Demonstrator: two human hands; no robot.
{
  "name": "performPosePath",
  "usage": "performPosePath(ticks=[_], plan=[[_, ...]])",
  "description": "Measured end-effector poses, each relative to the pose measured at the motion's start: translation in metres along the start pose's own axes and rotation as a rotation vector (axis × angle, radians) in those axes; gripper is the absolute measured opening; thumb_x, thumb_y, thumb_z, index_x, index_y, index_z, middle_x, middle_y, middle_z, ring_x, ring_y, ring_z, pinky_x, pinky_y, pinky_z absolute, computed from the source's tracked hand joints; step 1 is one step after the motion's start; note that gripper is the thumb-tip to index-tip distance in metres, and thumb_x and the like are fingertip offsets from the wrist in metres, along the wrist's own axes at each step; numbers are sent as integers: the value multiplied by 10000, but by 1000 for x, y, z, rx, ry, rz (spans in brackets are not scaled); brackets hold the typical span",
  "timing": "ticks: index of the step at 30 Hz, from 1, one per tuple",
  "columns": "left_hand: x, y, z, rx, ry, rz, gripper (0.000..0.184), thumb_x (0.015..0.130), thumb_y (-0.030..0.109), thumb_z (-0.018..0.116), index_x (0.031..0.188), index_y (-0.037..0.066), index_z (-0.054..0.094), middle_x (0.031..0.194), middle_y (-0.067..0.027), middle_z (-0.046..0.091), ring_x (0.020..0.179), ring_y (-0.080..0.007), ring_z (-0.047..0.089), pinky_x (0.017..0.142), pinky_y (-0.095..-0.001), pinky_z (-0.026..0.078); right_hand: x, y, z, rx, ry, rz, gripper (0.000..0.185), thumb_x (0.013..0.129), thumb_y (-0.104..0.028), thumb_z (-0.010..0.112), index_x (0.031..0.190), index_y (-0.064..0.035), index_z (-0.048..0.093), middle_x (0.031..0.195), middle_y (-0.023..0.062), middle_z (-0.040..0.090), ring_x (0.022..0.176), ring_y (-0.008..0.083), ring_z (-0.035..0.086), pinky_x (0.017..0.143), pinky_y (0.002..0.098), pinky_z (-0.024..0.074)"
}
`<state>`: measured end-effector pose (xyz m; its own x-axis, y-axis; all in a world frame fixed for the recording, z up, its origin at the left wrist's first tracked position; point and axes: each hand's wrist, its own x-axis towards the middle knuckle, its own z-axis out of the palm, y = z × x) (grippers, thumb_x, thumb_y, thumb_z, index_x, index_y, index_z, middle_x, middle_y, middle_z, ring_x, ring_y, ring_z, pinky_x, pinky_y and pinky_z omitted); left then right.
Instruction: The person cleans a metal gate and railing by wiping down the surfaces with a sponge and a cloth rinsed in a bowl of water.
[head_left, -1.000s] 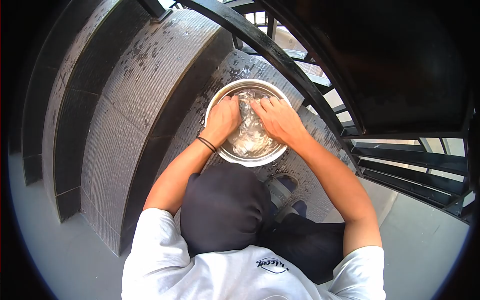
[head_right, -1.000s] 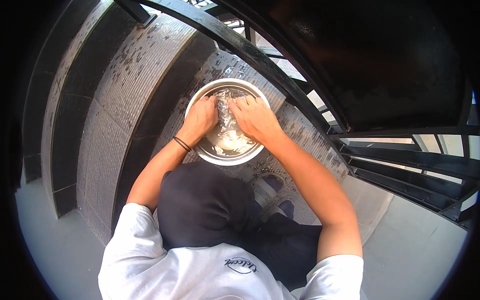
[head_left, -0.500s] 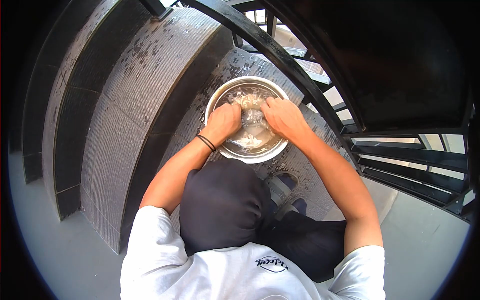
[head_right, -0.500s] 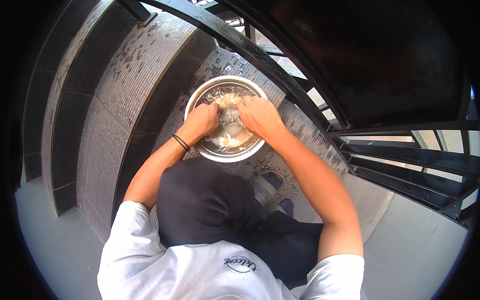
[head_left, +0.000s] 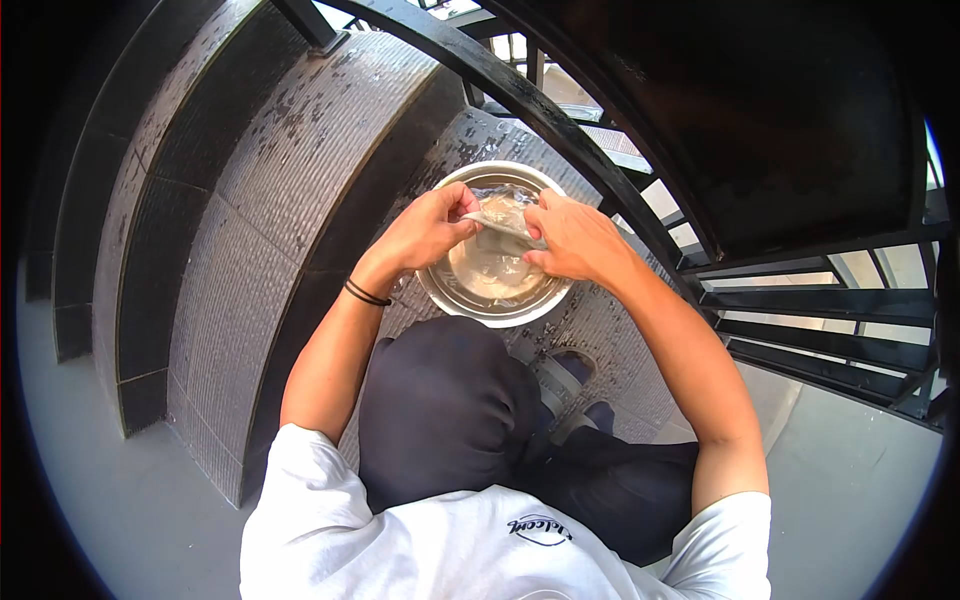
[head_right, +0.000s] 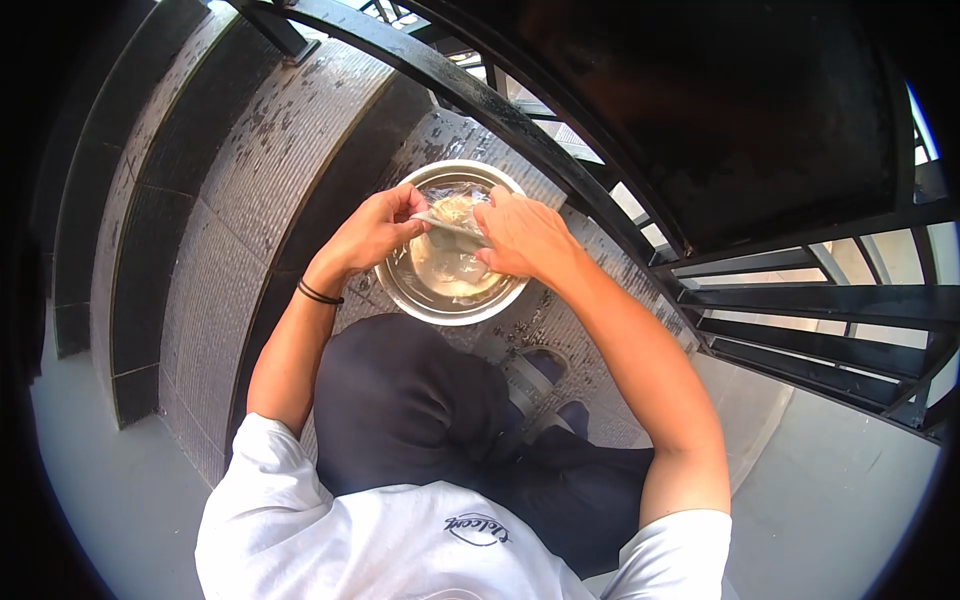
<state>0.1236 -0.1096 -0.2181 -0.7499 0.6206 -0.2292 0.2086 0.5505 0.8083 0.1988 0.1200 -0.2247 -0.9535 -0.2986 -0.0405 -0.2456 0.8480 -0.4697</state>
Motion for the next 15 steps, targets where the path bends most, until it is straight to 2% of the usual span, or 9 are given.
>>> performPosePath(ticks=[1, 2, 3, 5, 7, 9, 10, 13, 15], plan=[[0, 3, -2, -281, -101, -70, 60, 896, 63, 645, 937, 41, 608, 879, 25, 574, 806, -78, 528, 718, -256, 439, 0, -3, -5, 99, -6, 18, 350, 756, -208, 773, 992, -76, 551, 1018, 139, 559, 962, 361, 607, 827, 454, 507], [0, 8, -1, -369, -118, -11, 48, 922, 27, 594, 946, 45, 631, 896, 64, 553, 812, -26, 492, 723, -211, 418, 5, 1, 0, 219, 163, -72, 407, 749, -215, 781, 1040, -64, 539, 1024, 136, 573, 981, 357, 608, 853, 453, 487], [1, 16, -1, -363, -118, -9, 48, 922, 27, 594, 946, 45, 631, 896, 64, 553, 812, -26, 492, 723, -211, 418, 10, -1, -5, 221, 170, -74, 407, 749, -215, 781, 1040, -64, 539, 1024, 136, 573, 981, 357, 608, 853, 453, 487], [3, 34, -3, -373, -186, 46, 98, 923, 10, 574, 992, 19, 644, 951, 38, 617, 868, -48, 546, 777, -220, 444, 17, -7, -13, 586, 144, -137, 443, 765, -195, 757, 1121, -60, 531, 1024, 118, 589, 991, 307, 619, 836, 442, 482], [3, 52, -4, -301, -130, 201, 141, 929, 3, 563, 1044, -2, 643, 1004, -4, 662, 941, -68, 589, 835, -230, 464, 18, -13, -19, 687, 134, -131, 520, 766, -195, 754, 1205, -60, 509, 1008, 97, 610, 942, 250, 615, 792, 413, 480], [2, 66, -11, -91, -17, 155, 145, 939, 23, 563, 1059, -12, 636, 1047, -44, 683, 993, -90, 613, 872, -245, 476, 18, -16, -30, 689, -28, 19, 499, 756, -216, 748, 1153, -18, 520, 1002, 174, 637, 954, 296, 655, 811, 403, 501], [1, 71, -14, -14, 16, 206, 126, 956, 55, 573, 1065, 6, 613, 990, -42, 674, 904, -82, 601, 786, -249, 479, 18, -15, -29, 617, 21, -11, 423, 745, -229, 772, 1043, -11, 566, 923, 144, 621, 842, 267, 632, 751, 399, 490], [-11, 90, -21, 258, 103, 112, 115, 965, 88, 596, 1059, 24, 582, 914, -10, 639, 828, -71, 559, 705, -254, 457, 17, -13, -34, 437, 239, -151, 338, 737, -232, 783, 901, -12, 585, 862, 123, 581, 774, 256, 587, 714, 398, 473], [-11, 78, -20, 228, 89, 127, 115, 982, 123, 604, 1042, 34, 564, 860, 18, 588, 775, -56, 506, 653, -254, 425, 14, -12, -43, 477, 227, -168, 323, 732, -228, 784, 866, -14, 582, 845, 116, 572, 758, 263, 578, 701, 399, 465]])
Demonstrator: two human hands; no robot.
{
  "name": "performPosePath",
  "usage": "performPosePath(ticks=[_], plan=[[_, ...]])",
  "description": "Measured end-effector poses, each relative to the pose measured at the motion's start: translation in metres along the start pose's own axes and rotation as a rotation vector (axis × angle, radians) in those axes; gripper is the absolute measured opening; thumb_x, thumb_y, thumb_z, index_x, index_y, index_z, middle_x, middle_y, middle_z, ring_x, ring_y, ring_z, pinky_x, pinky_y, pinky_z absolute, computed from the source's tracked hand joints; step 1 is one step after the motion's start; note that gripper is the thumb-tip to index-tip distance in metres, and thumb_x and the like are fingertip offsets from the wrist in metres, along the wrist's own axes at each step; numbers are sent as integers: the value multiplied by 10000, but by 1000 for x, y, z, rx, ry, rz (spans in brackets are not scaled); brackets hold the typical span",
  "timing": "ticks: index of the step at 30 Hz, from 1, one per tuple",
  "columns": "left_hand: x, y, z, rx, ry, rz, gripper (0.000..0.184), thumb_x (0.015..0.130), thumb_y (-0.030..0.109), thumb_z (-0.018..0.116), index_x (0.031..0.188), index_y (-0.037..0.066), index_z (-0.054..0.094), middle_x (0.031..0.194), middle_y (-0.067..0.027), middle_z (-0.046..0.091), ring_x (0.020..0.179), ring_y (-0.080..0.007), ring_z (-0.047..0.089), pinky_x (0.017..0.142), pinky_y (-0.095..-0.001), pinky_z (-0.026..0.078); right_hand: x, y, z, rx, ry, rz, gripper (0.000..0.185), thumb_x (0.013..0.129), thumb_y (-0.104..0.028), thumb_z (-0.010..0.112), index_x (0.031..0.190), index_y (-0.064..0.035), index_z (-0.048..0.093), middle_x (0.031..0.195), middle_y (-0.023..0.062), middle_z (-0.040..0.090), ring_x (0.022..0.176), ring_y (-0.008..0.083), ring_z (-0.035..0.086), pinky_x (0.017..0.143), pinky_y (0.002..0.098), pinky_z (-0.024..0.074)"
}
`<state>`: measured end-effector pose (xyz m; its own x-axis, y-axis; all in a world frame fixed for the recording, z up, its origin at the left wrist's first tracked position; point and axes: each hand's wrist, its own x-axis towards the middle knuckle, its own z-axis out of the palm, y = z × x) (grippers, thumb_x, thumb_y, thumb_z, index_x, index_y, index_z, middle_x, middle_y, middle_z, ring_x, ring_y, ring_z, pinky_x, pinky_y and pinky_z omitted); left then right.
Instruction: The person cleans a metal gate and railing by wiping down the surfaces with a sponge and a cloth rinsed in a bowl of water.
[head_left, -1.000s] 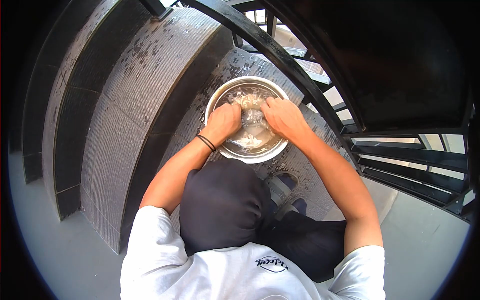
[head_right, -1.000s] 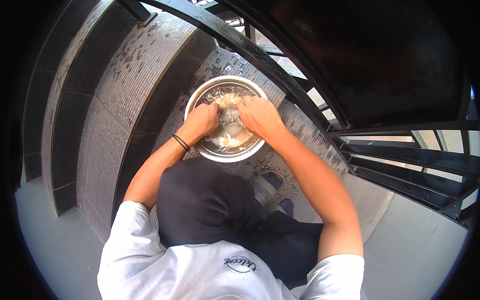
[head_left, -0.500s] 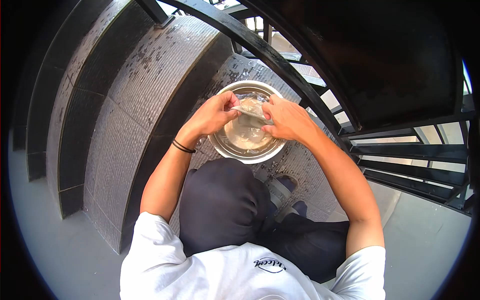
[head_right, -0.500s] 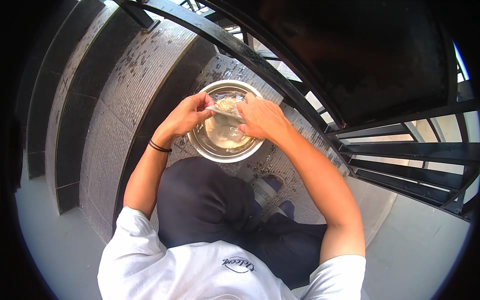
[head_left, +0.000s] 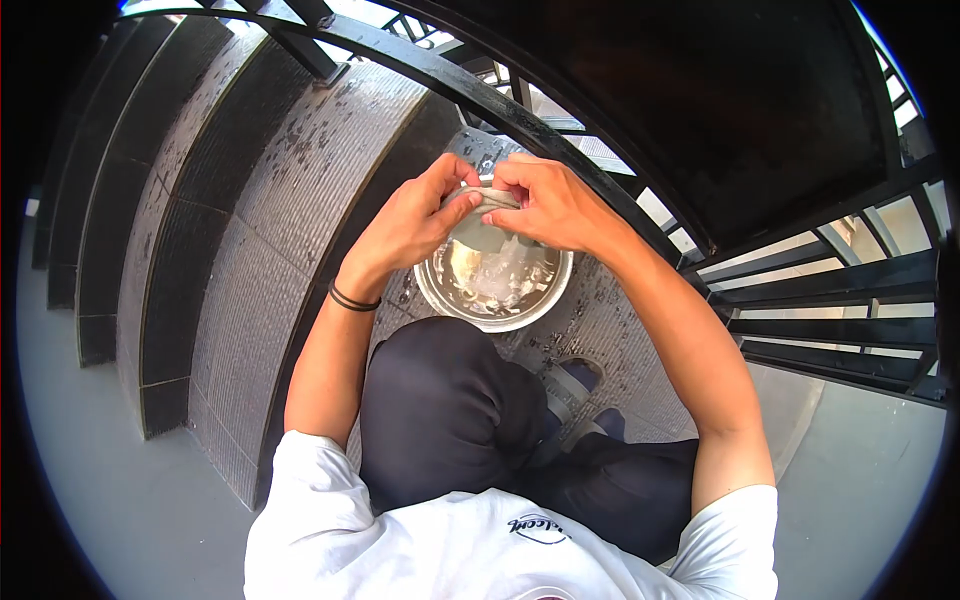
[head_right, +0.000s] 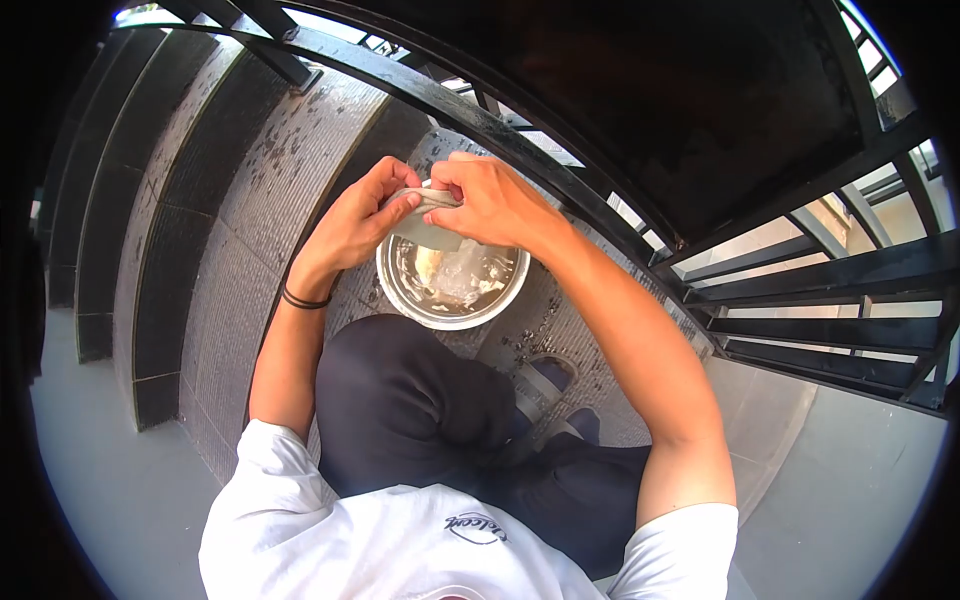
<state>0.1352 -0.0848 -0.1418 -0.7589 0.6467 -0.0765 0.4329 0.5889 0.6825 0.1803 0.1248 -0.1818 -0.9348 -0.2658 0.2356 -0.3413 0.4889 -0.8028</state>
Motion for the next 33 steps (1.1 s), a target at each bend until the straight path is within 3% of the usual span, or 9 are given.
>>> performPosePath(ticks=[5, 8, 10, 13, 20, 24, 26, 28, 33], plan=[[1, -13, 9, -104, -9, 86, 137, 1017, 167, 576, 1036, 31, 583, 879, 31, 574, 789, -56, 512, 681, -248, 438, -2, 8, -9, 133, -33, -73, 315, 720, -221, 786, 825, -12, 575, 811, 106, 564, 764, 268, 573, 687, 395, 453], [-1, -12, 11, -192, 10, 57, 142, 1004, 164, 594, 1040, 26, 595, 849, 9, 586, 775, -62, 522, 678, -253, 445, 0, 7, -15, 37, -46, -85, 322, 733, -187, 786, 744, -22, 510, 769, 70, 531, 737, 189, 532, 655, 350, 425], [-3, -4, 9, -112, 50, 74, 138, 991, 155, 609, 1035, 23, 605, 836, -14, 601, 755, -74, 530, 671, -257, 448, 1, 2, -19, -57, -153, 91, 341, 747, -187, 772, 723, -15, 479, 755, 85, 540, 748, 240, 546, 655, 360, 419], [-6, -2, 6, 28, 128, 141, 134, 959, 136, 641, 1018, 18, 624, 814, -59, 625, 712, -105, 552, 654, -268, 456, 2, 17, -10, -229, -37, -218, 351, 765, -186, 755, 709, -9, 456, 746, 109, 533, 721, 303, 532, 632, 386, 410], [-12, -18, 1, 163, 132, 64, 176, 879, 137, 733, 975, 9, 659, 806, -94, 668, 688, -146, 637, 634, -298, 493, -1, 26, -7, -174, -136, -25, 367, 771, -183, 738, 706, -8, 423, 744, 127, 498, 682, 339, 502, 619, 439, 395], [-6, -42, 9, 139, 77, 148, 188, 851, 136, 754, 992, 27, 697, 837, -109, 662, 728, -189, 659, 661, -321, 508, -6, 42, 18, -196, 34, -86, 264, 775, -135, 687, 767, -22, 449, 798, 147, 535, 735, 369, 553, 638, 456, 415], [-1, -66, 26, 240, -91, 187, 233, 828, 186, 756, 1027, 69, 726, 905, -155, 648, 841, -335, 657, 744, -417, 524, -17, 46, 32, -263, -64, -56, 143, 785, -83, 617, 849, -49, 494, 854, 153, 574, 833, 384, 610, 684, 482, 458], [0, -80, 47, 312, -252, 177, 323, 804, 100, 726, 1127, 101, 725, 916, -149, 631, 840, -344, 642, 788, -423, 510, -29, 59, 55, -326, -101, -94, 134, 793, -74, 614, 897, -57, 531, 895, 138, 599, 877, 375, 623, 724, 468, 494], [5, -94, 74, 402, -170, 173, 459, 830, 67, 648, 1289, 69, 630, 986, -185, 652, 911, -379, 657, 836, -451, 513, -46, 103, 95, -578, 65, -301, 139, 811, -93, 601, 935, -30, 592, 921, 140, 610, 832, 314, 637, 697, 396, 527]])
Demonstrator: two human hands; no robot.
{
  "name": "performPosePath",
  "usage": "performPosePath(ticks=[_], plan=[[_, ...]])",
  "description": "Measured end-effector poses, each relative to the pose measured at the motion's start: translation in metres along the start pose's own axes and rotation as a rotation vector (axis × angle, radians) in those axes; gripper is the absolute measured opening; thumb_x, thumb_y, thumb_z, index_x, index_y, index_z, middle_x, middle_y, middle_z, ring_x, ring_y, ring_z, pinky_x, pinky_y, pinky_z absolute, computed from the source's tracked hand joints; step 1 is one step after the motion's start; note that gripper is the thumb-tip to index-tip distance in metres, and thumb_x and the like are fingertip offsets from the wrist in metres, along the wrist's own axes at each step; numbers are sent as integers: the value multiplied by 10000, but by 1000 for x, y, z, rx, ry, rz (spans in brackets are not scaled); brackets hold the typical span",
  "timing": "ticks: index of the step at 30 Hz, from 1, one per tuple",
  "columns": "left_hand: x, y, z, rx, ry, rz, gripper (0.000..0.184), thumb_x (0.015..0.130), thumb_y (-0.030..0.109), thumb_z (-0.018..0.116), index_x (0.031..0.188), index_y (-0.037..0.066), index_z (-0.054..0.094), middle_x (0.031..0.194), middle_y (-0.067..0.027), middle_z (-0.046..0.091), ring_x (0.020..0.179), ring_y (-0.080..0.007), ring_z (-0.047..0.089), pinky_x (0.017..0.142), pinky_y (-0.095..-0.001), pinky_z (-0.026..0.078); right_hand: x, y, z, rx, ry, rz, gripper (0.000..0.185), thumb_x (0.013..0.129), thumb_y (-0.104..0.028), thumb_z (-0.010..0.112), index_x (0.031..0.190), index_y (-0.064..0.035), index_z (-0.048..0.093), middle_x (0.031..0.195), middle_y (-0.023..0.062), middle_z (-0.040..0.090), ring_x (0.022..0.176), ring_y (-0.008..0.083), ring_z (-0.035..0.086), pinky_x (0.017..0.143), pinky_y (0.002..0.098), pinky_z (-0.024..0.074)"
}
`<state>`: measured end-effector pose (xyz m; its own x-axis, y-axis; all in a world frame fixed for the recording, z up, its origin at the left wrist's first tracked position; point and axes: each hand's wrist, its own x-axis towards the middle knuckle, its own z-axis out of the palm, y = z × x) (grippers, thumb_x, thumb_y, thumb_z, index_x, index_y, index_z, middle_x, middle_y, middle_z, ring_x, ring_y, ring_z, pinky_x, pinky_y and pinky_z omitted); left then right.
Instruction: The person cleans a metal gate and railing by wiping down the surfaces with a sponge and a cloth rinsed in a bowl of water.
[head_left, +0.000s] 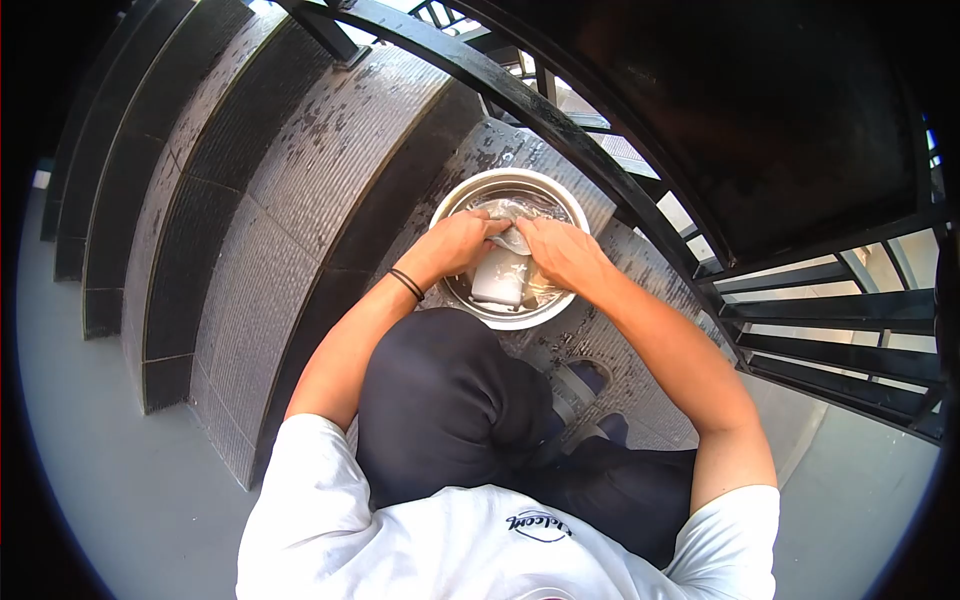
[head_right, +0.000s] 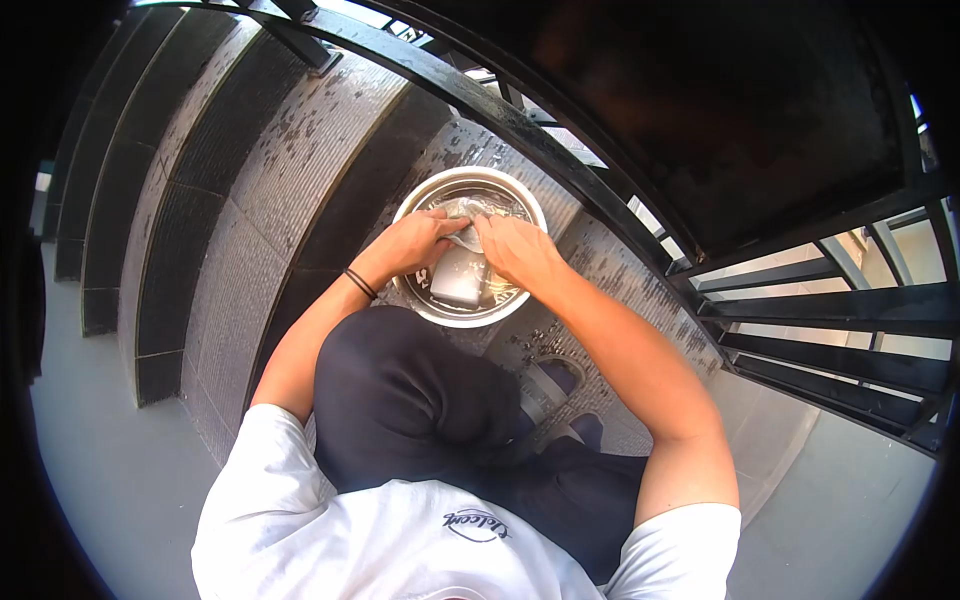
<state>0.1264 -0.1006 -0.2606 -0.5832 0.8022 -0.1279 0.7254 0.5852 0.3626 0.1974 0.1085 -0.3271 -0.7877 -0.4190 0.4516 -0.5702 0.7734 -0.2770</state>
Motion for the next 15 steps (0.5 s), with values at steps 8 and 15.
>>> performPosePath(ticks=[8, 15], plan=[[3, -14, 20, 161, -173, -80, 456, 814, 40, 557, 1263, 26, 631, 978, -227, 668, 925, -388, 664, 835, -468, 519, 3, 2, 0, -215, 43, -92, 122, 780, -134, 614, 854, -38, 625, 867, 125, 595, 735, 232, 610, 596, 334, 515], [6, -15, 15, 166, -53, -61, 407, 809, 36, 539, 1196, 21, 664, 941, -222, 664, 909, -389, 664, 821, -475, 522, 6, 7, -4, -129, 100, -62, 112, 844, -143, 564, 792, -51, 603, 744, 121, 598, 655, 279, 628, 548, 386, 522]])
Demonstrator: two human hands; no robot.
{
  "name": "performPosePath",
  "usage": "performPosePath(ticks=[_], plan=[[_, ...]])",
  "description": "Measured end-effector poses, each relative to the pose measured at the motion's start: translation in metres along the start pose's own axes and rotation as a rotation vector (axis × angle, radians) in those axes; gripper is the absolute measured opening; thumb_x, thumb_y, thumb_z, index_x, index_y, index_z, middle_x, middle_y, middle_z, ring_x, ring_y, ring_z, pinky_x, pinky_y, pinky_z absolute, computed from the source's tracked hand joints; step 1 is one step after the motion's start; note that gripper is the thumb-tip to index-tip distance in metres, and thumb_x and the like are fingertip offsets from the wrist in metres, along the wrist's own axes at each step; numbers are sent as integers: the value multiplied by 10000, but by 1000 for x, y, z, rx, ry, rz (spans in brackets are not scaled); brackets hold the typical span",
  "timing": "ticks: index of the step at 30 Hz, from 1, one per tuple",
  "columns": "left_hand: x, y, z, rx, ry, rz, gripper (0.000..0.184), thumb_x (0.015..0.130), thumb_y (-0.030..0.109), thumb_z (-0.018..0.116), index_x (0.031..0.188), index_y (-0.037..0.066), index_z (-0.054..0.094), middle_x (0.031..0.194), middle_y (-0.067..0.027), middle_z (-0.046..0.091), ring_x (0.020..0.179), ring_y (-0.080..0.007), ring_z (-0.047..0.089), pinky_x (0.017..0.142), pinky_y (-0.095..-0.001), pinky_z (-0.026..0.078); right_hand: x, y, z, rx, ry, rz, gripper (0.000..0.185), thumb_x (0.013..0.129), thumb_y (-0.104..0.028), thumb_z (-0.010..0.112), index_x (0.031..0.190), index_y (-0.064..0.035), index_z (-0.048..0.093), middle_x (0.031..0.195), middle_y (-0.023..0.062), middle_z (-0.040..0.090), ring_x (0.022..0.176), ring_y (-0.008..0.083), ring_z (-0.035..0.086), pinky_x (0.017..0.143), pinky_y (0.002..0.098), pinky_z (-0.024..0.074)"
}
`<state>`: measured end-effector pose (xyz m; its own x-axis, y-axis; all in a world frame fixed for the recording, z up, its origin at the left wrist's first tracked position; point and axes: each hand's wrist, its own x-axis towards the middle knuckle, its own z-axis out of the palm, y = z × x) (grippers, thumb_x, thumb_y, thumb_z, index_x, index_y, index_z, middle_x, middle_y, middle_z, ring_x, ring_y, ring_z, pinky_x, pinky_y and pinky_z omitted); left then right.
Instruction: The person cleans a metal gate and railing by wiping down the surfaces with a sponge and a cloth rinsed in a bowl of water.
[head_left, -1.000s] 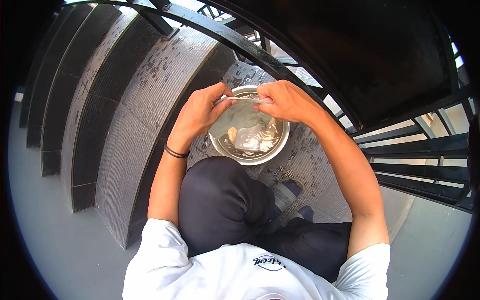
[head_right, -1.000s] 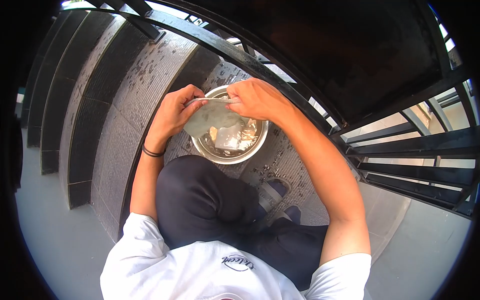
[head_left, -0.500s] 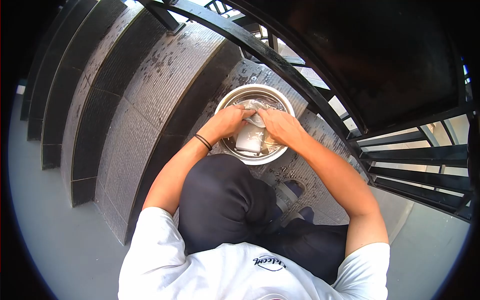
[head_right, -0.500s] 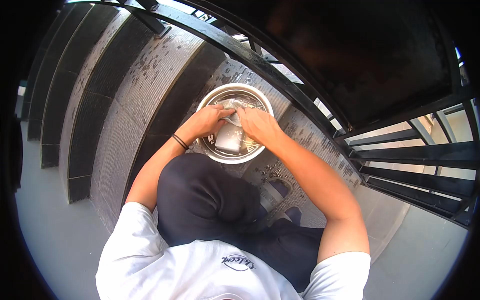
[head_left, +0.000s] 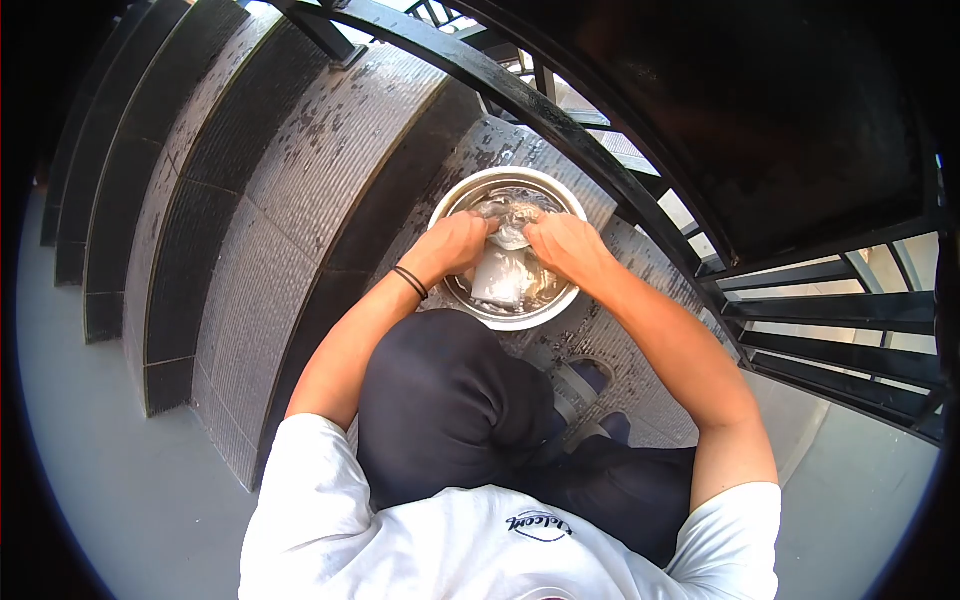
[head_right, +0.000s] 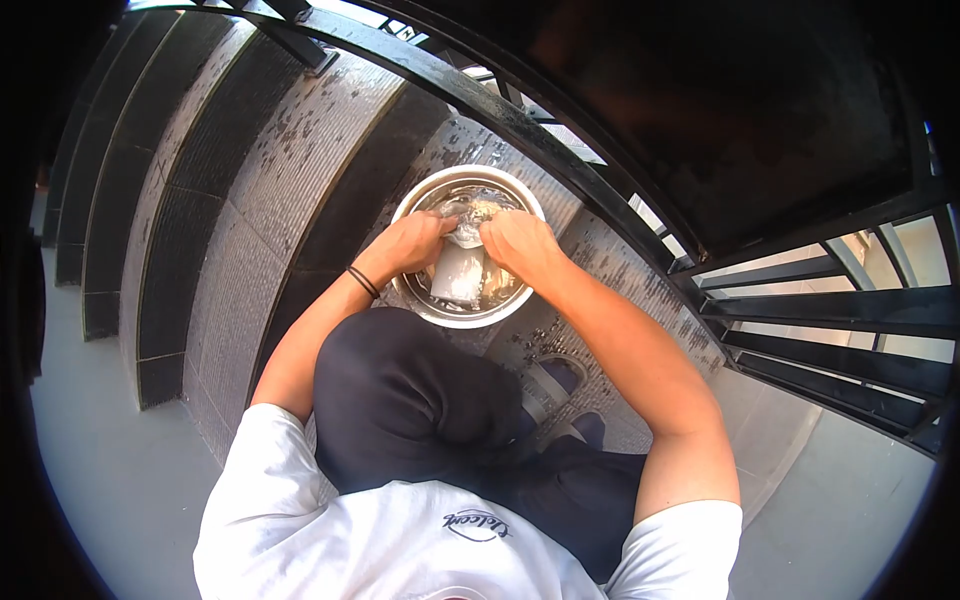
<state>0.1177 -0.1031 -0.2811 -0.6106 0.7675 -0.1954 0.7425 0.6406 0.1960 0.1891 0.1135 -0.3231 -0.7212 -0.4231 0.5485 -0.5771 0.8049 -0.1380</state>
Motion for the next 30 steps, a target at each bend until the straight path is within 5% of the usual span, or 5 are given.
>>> performPosePath(ticks=[6, 8, 17, 22, 30], plan=[[-3, 13, -19, -108, 186, -81, 419, 809, 29, 529, 1199, 60, 678, 919, -221, 670, 895, -386, 667, 809, -462, 529, 6, -2, -3, 97, -38, 102, 167, 884, -155, 526, 803, -34, 609, 703, 140, 632, 645, 303, 663, 527, 434, 521], [-1, 16, -24, -20, -207, -191, 389, 825, 40, 541, 1182, 70, 692, 961, -199, 665, 917, -378, 663, 806, -460, 531, 2, -1, -1, 35, -297, 86, 104, 838, -119, 575, 919, -54, 582, 734, 103, 564, 677, 289, 624, 562, 408, 512], [-5, -1, -12, -137, 134, -118, 250, 810, 101, 592, 997, 66, 755, 908, -240, 694, 859, -396, 686, 785, -477, 550, 13, 6, -26, 34, -137, 148, 43, 787, -88, 608, 770, -55, 587, 703, 135, 579, 712, 290, 639, 538, 396, 511], [-23, 13, -63, -242, 349, -322, 215, 806, 183, 670, 978, 94, 764, 908, -98, 601, 880, -305, 630, 769, -403, 519, 50, 19, -85, 371, -247, 433, 152, 838, -157, 640, 875, -23, 700, 825, 218, 669, 874, 409, 659, 751, 487, 532], [-35, 4, -67, -1207, 385, -193, 192, 930, 166, 609, 797, 31, 578, 752, 47, 526, 718, -41, 471, 641, -222, 388, 62, 17, -116, 463, -141, 432, 299, 856, -330, 708, 882, -33, 679, 871, 92, 630, 786, 210, 594, 703, 362, 467]])
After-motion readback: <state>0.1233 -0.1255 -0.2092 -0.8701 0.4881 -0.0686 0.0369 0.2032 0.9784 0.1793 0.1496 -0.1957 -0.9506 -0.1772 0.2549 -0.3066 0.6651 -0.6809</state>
